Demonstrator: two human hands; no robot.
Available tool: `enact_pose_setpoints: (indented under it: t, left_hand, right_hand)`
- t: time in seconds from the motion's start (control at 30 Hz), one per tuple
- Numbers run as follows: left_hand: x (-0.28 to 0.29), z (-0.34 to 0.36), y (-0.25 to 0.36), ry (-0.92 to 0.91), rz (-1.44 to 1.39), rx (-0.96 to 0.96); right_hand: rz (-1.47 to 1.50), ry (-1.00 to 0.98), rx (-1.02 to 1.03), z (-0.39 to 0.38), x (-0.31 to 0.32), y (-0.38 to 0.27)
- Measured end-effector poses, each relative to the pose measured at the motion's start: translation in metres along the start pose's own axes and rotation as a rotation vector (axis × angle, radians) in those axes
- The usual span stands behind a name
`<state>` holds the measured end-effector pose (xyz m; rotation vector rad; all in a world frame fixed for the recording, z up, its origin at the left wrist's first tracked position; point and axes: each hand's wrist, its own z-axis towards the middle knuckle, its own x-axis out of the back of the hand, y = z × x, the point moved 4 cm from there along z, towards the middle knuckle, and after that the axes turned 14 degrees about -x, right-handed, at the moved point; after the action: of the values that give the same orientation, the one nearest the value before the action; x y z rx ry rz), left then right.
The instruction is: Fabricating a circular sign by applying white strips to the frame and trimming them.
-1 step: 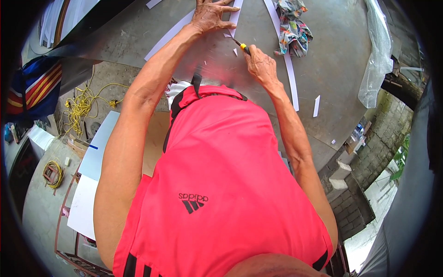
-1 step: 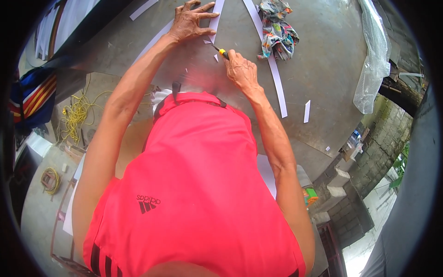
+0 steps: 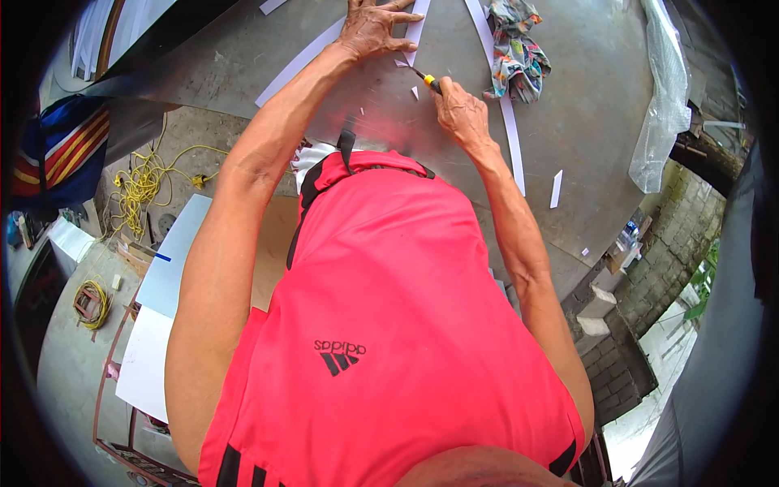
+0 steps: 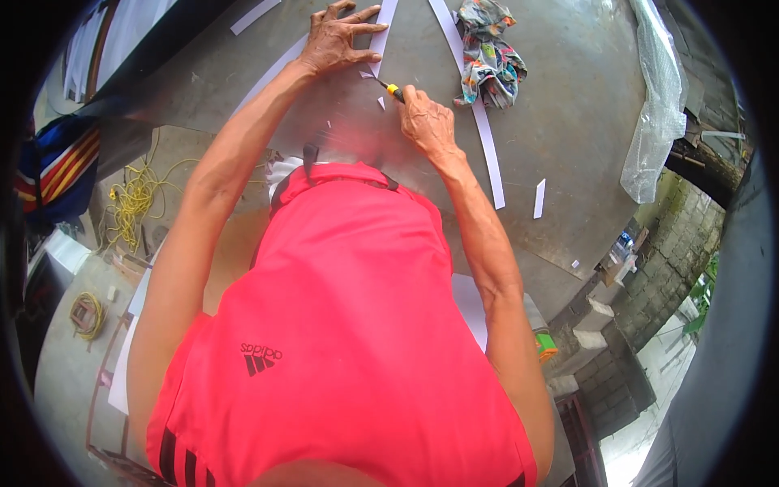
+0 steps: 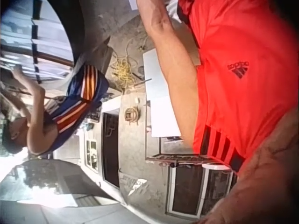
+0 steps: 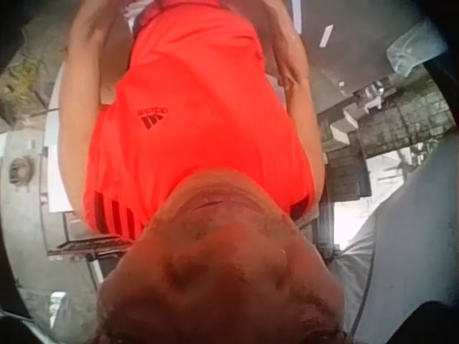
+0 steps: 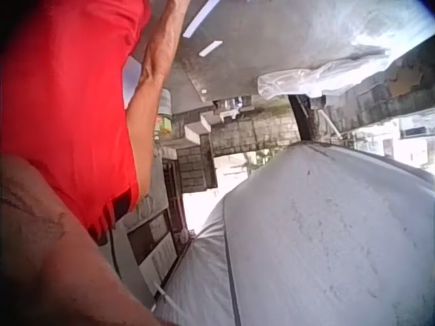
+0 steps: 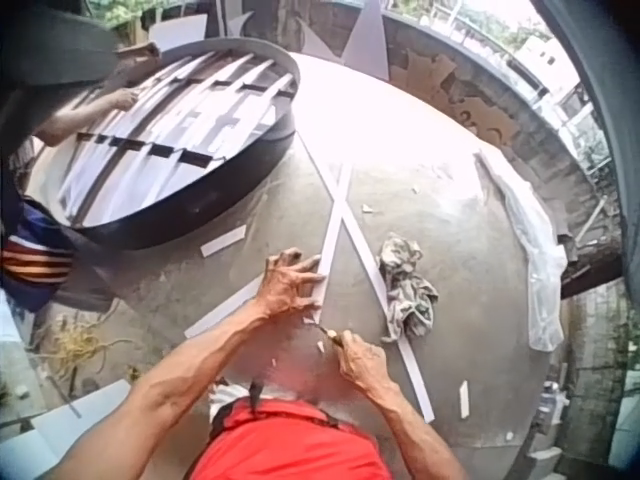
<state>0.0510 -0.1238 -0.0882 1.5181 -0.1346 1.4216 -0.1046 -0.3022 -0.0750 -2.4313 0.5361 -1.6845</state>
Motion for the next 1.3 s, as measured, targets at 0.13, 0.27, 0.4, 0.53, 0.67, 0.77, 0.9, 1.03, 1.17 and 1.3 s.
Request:
enact_pose_setpoints:
  t: [0.13, 0.27, 0.4, 0.53, 0.67, 0.77, 0.9, 1.03, 1.17, 1.3]
  left_hand:
    - [-0.006, -0.002, -0.001, -0.001, 0.005, -0.036]
    - [-0.009, 0.0, 0.0, -0.017, 0.011, -0.039]
    - [-0.007, 0.003, 0.002, -0.04, 0.02, -0.013]
    - [-0.006, 0.004, 0.003, -0.041, 0.032, -0.012]
    - [-0.008, 0.005, 0.007, -0.052, 0.073, -0.012]
    - [-0.01, 0.005, 0.012, -0.114, 0.155, -0.001]
    - [-0.008, 0.005, 0.013, -0.144, 0.154, 0.013]
    - [-0.012, 0.002, 0.017, -0.169, 0.371, 0.028]
    - [-0.007, -0.002, 0.024, -0.02, 0.231, -0.015]
    - [-0.003, -0.002, 0.03, 0.094, 0.132, 0.132]
  right_hand:
    - [-0.101, 0.014, 0.141, 0.023, 0.007, 0.005]
    - [-0.167, -0.012, 0.238, 0.033, 0.013, 0.006]
    - [-0.195, -0.018, 0.267, 0.04, 0.016, 0.003]
    - [-0.207, -0.026, 0.266, 0.044, 0.014, 0.001]
    - [-0.205, -0.022, 0.266, 0.042, 0.013, 0.002]
    - [-0.214, -0.036, 0.261, 0.038, 0.014, 0.005]
    - [-0.253, -0.105, 0.195, 0.035, 0.013, 0.014]
    - [-0.151, -0.122, 0.161, 0.026, 0.019, 0.023]
    - [0.055, -0.005, -0.065, -0.015, 0.037, 0.055]
    - [0.013, 0.319, -0.291, -0.053, 0.037, 0.082]
